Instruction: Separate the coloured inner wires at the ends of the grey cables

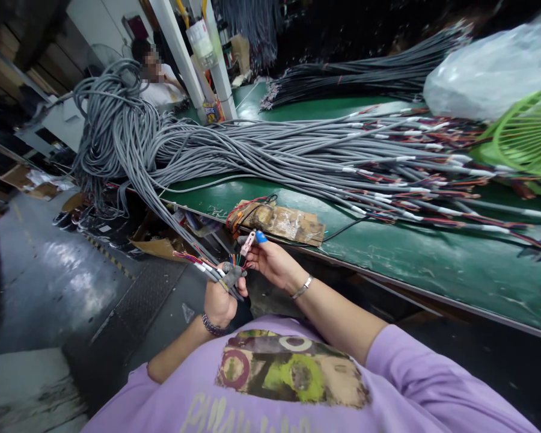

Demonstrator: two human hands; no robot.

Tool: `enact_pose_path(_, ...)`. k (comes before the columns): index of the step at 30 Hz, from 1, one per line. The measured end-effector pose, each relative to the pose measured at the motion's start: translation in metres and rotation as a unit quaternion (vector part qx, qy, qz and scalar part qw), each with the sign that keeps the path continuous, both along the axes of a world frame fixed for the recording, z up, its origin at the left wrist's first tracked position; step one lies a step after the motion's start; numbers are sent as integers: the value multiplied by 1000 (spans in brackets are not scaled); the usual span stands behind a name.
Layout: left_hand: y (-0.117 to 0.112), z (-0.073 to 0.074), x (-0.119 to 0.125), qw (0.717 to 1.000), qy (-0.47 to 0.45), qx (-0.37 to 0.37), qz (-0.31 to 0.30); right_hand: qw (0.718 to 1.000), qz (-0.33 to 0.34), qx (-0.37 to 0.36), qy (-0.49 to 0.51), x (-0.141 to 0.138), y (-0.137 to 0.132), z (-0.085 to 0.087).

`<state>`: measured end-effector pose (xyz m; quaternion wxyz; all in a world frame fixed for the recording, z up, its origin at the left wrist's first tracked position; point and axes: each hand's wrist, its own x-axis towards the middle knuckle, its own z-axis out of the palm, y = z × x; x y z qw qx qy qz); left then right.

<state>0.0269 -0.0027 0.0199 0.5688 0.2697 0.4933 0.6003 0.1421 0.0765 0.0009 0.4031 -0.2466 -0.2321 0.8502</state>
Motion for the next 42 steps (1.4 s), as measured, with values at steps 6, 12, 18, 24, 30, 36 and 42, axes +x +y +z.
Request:
enact_pose_path(6,3,7,4,999,-12,-7,41,992,-82,58,-78,-4,-5,-2)
enact_pose_path(12,6,4,6,998,-8,-18,54,978,-118,110,-134,-7,-5,-7)
enact_pose_path(18,7,0,5,998,-22,-23,61,972,-118,139,-145,-6,-2,-1)
enact_pose_path(24,8,-1,5,998,-17,-11,63,974,-114,128,-146,-8,0,-4)
enact_pose_path(30,11,-3,6,997,-18,-18,67,995,-96,-5,-15,-15,5,-5)
enact_pose_path(36,11,-6,7,998,-4,-20,61,994,-107,-26,-6,-18,2,-1)
enact_pose_path(42,6,-9,4,998,-4,-10,63,998,-61,-30,3,-9,-3,-5)
